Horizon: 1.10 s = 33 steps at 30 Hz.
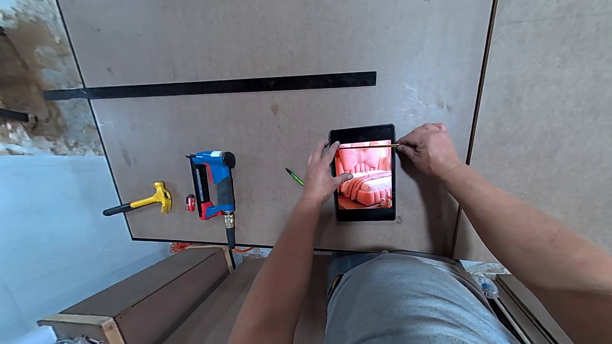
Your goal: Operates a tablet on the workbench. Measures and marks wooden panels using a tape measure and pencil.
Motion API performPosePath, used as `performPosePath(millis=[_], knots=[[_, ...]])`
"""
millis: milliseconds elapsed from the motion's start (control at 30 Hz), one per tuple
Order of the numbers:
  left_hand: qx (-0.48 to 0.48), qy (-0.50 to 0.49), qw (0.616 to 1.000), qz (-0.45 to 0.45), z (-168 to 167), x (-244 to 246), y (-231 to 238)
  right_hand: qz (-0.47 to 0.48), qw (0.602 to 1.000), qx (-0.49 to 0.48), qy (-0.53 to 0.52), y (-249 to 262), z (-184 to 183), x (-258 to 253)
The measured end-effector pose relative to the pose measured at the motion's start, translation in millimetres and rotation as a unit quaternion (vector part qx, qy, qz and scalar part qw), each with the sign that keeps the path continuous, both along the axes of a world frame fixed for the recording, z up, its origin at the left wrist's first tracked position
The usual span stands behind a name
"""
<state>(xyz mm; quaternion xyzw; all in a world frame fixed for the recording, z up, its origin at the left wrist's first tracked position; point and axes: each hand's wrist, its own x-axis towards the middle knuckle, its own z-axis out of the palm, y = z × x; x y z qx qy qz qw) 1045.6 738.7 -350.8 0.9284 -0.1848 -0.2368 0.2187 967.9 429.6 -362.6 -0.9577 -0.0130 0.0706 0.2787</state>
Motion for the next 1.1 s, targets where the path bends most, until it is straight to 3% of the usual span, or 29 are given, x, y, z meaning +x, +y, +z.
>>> performPosePath(millis=[1100], knots=[[0.001, 0.012, 1.000, -0.005, 0.4, 1.6, 1.1, 0.020, 1.000, -0.014, 0.003, -4.0, -0.7, 5.9]])
